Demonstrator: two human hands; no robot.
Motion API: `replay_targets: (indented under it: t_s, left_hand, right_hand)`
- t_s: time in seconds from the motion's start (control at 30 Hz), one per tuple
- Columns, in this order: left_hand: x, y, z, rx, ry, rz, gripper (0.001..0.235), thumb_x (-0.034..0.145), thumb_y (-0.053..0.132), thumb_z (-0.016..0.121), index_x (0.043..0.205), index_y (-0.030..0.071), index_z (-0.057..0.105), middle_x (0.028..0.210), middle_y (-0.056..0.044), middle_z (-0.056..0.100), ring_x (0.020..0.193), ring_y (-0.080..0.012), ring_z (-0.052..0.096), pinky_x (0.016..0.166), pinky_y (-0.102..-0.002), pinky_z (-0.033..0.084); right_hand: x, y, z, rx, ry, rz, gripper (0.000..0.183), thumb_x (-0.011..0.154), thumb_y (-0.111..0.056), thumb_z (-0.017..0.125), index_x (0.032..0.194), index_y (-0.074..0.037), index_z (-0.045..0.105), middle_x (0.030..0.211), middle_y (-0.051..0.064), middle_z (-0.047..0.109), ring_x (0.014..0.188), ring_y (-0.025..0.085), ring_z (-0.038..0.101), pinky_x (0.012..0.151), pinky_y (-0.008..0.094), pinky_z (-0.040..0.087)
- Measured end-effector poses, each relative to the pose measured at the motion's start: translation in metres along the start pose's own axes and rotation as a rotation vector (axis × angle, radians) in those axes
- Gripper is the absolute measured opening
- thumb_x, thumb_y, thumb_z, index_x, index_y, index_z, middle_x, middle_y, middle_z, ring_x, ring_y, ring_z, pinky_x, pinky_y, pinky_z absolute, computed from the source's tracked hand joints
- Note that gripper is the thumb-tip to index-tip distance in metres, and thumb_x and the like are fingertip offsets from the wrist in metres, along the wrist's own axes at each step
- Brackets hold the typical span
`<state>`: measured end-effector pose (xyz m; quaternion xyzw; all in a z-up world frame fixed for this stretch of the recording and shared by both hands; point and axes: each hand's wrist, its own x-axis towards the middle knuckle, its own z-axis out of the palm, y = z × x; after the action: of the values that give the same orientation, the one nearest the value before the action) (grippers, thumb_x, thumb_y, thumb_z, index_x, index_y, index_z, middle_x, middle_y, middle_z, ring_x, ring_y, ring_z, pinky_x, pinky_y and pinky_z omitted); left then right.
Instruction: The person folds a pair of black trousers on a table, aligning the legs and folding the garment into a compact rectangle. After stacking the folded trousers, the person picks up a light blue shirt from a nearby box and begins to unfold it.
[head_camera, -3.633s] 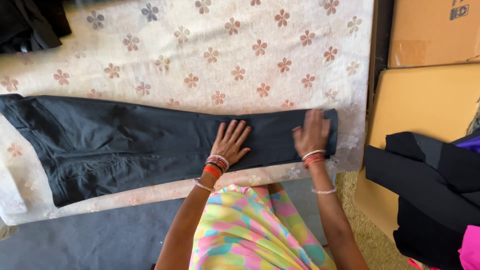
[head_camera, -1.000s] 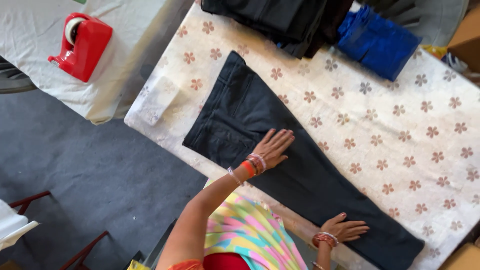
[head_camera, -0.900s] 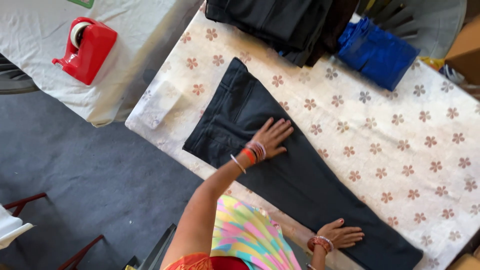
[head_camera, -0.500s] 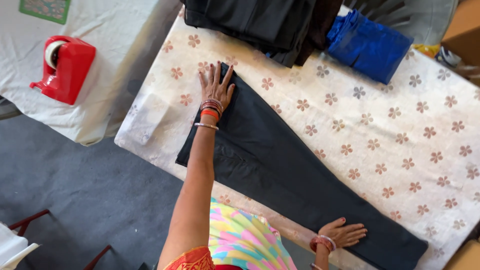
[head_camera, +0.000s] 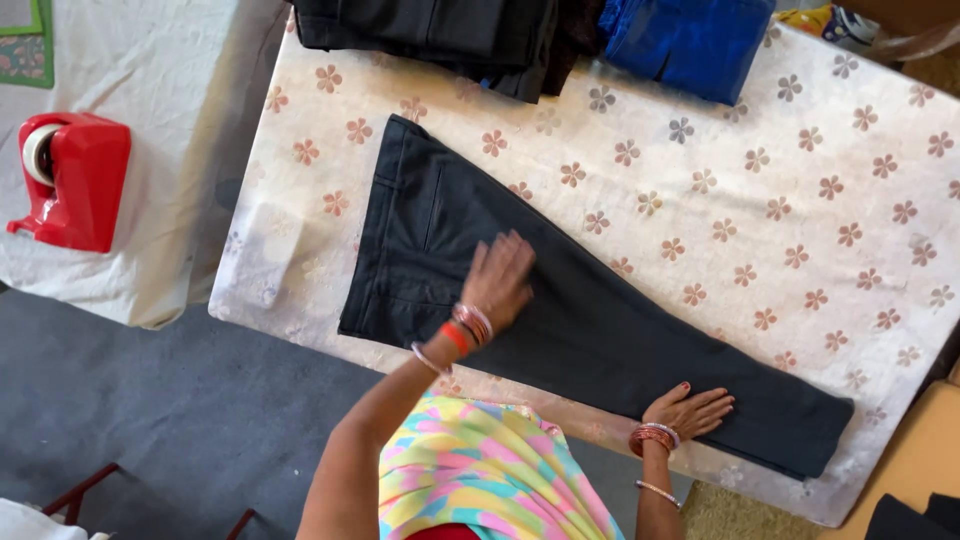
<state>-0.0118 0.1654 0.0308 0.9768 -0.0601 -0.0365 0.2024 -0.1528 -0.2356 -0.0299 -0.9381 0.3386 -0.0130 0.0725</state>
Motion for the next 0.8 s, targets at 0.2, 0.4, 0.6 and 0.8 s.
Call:
replay_targets:
  t_s: [0.2, 0.4, 0.6, 0.8]
  left_hand:
    - [0.002, -0.044, -0.071, 0.144, -0.194, -0.123, 0.074, 0.087, 0.056, 0.068, 0.151, 0.024, 0.049, 0.16, -0.017, 0.038, 0.148, -0.0425, 0.032, 0.117, -0.069, 0.019]
    - [0.004, -0.132, -0.047, 0.193, -0.112, -0.4, 0.105, 0.077, 0.084, 0.058, 0.163, 0.03, 0.032, 0.172, -0.016, 0.009, 0.157, -0.0416, 0.004, 0.119, -0.073, 0.001]
    - [0.001, -0.136, -0.04, 0.256, -0.159, -0.439, 0.11, 0.077, 0.087, 0.053, 0.167, 0.033, 0.022, 0.174, -0.016, -0.002, 0.159, -0.0391, -0.007, 0.121, -0.072, -0.004]
    - [0.006, -0.108, -0.052, 0.231, -0.162, -0.429, 0.102, 0.082, 0.08, 0.054, 0.166, 0.032, 0.022, 0.174, -0.017, -0.001, 0.16, -0.0414, -0.004, 0.119, -0.074, -0.005]
  right_hand:
    - [0.0, 0.003, 0.003, -0.022, -0.006, 0.01, 0.075, 0.111, -0.05, 0.028, 0.164, 0.003, 0.021, 0.171, 0.027, 0.016, 0.159, 0.042, 0.016, 0.128, 0.055, 0.013]
    - [0.0, 0.001, 0.002, -0.017, 0.022, 0.027, 0.072, 0.111, -0.047, 0.03, 0.164, 0.002, 0.022, 0.171, 0.025, 0.017, 0.159, 0.041, 0.017, 0.128, 0.054, 0.014]
    - [0.002, 0.0, 0.003, -0.031, 0.038, 0.023, 0.071, 0.11, -0.043, 0.035, 0.164, 0.001, 0.022, 0.171, 0.023, 0.017, 0.159, 0.039, 0.017, 0.129, 0.054, 0.014]
    - [0.007, 0.001, -0.001, -0.014, 0.024, 0.05, 0.073, 0.108, -0.044, 0.037, 0.163, 0.001, 0.021, 0.171, 0.024, 0.017, 0.159, 0.039, 0.014, 0.128, 0.054, 0.012]
